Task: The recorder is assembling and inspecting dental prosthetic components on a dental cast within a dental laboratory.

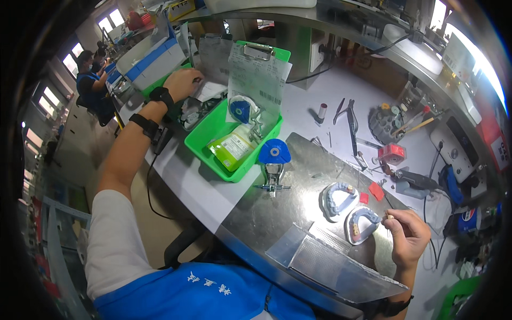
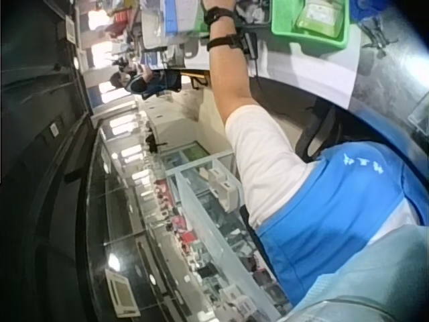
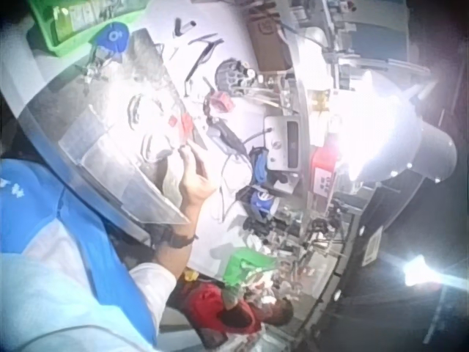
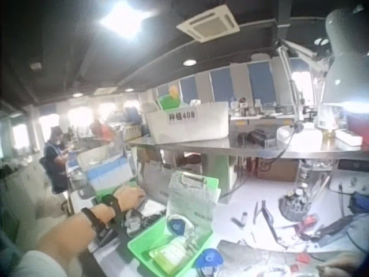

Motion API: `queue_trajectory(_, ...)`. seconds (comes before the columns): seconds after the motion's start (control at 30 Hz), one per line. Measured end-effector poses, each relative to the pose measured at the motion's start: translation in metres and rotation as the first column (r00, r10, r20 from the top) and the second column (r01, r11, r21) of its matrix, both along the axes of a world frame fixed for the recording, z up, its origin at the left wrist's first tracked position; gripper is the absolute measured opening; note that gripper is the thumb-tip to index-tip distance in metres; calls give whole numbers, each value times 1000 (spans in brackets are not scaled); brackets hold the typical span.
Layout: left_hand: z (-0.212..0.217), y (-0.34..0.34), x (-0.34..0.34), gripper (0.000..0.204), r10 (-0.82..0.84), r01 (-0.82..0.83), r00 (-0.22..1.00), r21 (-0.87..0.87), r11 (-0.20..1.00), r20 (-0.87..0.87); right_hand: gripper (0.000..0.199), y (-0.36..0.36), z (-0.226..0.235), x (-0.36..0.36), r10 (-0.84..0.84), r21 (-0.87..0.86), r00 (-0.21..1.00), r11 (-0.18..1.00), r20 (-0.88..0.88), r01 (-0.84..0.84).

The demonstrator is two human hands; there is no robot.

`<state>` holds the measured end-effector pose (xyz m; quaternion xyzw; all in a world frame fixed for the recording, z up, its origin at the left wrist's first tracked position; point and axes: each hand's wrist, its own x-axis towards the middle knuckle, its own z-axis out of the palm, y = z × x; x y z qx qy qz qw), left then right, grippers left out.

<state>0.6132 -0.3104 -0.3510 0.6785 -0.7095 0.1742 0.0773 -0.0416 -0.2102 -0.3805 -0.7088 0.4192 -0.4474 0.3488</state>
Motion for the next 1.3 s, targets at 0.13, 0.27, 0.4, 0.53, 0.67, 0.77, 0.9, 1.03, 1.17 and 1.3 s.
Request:
queue_trajectory(0.13,1,10,-3,22,-32,31,999,-114,993,-5,16,-1,3,-1,6,-4,999,1000,-50,-7)
queue_trajectory(0.27,38,52,-63,21,-276,164,849,-273,948,-450,18,-6,-3,-4,-21,36,999,999,-31,22)
queue_trajectory(0.4,43,94,-114,22,-232,281,852,35,959,-469,20,-6,-2,-6,-47,62,999,997,-15,47)
queue_trajectory(0.53,49,99,-170,27,-414,412,837,-84,907,-358,20,1,1,-6,-70,73,998,995,7,69)
queue_trajectory(0.67,67,109,-274,23,-455,527,532,-141,838,-714,21,0,7,5,-30,66,999,997,-42,33)
queue_trajectory(0.77,53,92,-330,25,-254,646,360,43,762,-898,23,-6,6,6,69,2,998,998,3,-69)
queue_trajectory(0.9,12,71,-374,25,13,802,156,134,582,-988,22,-4,6,11,62,36,993,997,99,-66)
queue_trajectory(1.03,-5,82,-410,23,242,824,-59,90,560,-968,21,0,7,9,132,-31,988,991,82,-130)
queue_trajectory(1.17,-18,92,-410,20,272,804,-148,44,592,-951,23,3,7,10,156,-177,987,971,-38,-160)
queue_trajectory(1.3,-20,103,-405,18,299,770,-172,61,635,-939,26,8,4,17,193,-199,981,961,-11,-192)
